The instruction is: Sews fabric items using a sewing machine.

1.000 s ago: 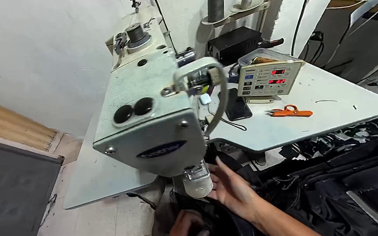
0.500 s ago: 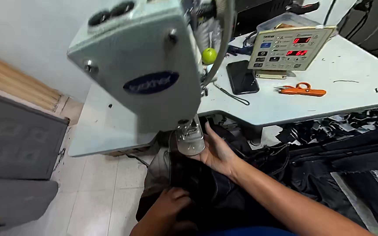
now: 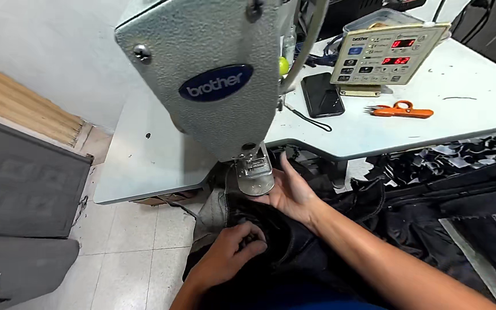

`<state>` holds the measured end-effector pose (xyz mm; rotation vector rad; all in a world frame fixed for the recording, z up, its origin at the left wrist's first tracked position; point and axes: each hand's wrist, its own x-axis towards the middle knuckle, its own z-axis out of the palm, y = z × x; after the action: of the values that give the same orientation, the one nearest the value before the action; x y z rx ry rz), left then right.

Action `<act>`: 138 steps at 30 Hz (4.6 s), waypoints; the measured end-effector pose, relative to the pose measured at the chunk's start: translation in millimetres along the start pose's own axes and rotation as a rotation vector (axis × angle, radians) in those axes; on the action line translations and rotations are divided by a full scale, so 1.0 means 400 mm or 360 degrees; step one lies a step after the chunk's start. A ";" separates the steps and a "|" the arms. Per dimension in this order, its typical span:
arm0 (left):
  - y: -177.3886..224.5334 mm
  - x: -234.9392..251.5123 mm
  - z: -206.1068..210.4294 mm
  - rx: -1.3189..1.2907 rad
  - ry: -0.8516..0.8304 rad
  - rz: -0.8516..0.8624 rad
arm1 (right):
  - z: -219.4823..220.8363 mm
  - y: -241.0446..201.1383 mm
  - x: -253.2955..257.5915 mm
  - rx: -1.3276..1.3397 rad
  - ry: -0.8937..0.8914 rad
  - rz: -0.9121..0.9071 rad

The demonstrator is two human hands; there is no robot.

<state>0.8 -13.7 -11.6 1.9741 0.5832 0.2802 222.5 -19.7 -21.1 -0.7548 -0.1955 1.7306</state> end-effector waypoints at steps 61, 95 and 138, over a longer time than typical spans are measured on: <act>-0.021 0.131 0.127 0.0019 0.1303 0.0126 | -0.052 0.013 -0.084 -0.0872 -0.0021 -0.0527; 0.104 0.020 0.072 0.1042 0.1179 0.0790 | -0.048 0.037 -0.230 -0.1639 -0.0280 -0.1610; -0.035 0.197 0.078 0.0089 0.1631 0.0339 | -0.074 0.058 0.024 -0.1135 0.0233 -0.1642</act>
<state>77.9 7.8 -42.8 1.8439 1.0087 1.4601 219.8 -25.6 -59.1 -1.0269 -0.9500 0.5898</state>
